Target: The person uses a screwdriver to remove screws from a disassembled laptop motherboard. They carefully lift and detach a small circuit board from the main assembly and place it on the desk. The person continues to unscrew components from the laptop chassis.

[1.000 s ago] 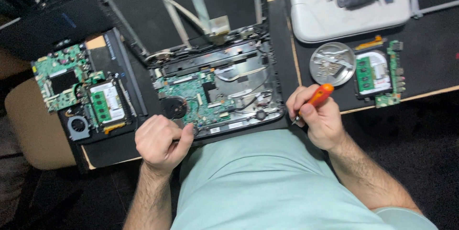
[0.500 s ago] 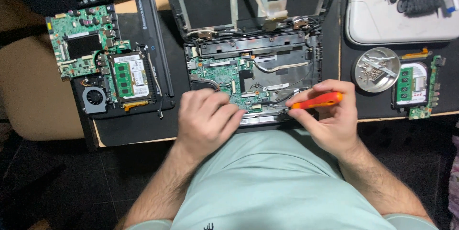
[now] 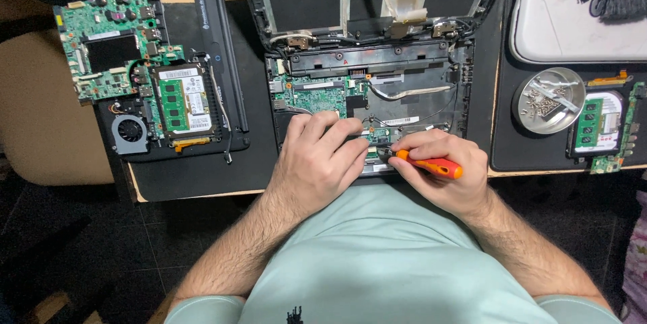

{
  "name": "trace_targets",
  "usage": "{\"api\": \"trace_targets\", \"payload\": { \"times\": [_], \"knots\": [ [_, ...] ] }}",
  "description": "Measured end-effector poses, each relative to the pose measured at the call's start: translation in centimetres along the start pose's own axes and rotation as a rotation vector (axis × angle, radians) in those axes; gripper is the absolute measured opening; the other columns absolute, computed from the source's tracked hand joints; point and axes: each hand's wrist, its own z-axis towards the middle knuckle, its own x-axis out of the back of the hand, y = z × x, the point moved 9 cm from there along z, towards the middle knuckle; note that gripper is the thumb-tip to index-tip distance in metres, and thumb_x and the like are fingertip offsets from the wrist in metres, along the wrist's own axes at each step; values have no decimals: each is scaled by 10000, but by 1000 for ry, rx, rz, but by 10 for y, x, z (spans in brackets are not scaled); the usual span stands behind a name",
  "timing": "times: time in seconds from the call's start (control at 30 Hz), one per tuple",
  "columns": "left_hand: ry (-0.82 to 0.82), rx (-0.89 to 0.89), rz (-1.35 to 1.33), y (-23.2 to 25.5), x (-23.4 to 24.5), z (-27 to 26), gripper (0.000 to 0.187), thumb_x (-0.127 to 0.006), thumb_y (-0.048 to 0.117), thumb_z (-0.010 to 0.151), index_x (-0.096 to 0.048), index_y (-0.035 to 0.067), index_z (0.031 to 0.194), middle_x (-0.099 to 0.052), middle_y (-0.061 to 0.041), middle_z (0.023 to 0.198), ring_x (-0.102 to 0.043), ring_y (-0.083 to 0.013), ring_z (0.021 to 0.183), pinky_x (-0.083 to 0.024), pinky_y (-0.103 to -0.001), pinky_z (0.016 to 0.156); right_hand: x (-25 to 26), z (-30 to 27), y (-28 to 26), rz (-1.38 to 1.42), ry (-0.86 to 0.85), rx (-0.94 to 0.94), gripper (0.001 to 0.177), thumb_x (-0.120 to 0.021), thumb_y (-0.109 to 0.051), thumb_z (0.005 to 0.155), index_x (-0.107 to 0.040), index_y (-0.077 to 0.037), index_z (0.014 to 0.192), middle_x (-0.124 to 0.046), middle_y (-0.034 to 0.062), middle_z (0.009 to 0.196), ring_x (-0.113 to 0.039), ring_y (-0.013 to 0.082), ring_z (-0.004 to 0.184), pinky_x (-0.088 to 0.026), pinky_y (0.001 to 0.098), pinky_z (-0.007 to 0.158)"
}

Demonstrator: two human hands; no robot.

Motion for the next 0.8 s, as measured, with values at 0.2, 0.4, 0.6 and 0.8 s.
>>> {"api": "trace_targets", "payload": {
  "times": [0.2, 0.4, 0.6, 0.8],
  "knots": [
    [-12, 7, 21, 3, 1, 2, 119, -792, 253, 1167, -835, 188, 1076, -765, -1, 1187, -704, -278, 1137, -526, -450, 960, -3, 1, -2, -23, 0, 28, 271, -982, 24, 974, -747, -55, 1084, -967, 142, 1072, -933, 320, 925, -745, 461, 883],
    [-42, 15, 9, 2, 2, 5, 135, -797, 282, 1175, -834, 194, 1080, -751, 2, 1180, -678, -265, 1111, -518, -442, 958, -2, -2, 2, -17, -26, 9, 277, -973, -3, 970, -749, -60, 1122, -965, 154, 1112, -943, 343, 975, -754, 501, 917],
    [-53, 24, 8, 0, -3, 2, 153, -789, 301, 1187, -833, 187, 1095, -750, 4, 1181, -666, -252, 1066, -516, -434, 937, -5, -5, -3, -68, -31, 52, 274, -970, 9, 979, -739, -59, 1110, -962, 155, 1116, -943, 365, 984, -754, 523, 919],
    [-72, 21, 5, -1, -6, 2, 174, -767, 316, 1206, -838, 183, 1119, -750, -3, 1195, -671, -250, 1052, -520, -437, 942, -8, -12, -1, -67, -38, 126, 263, -974, 13, 979, -754, -46, 1111, -956, 186, 1150, -941, 388, 995, -758, 524, 907]
  ]
}}
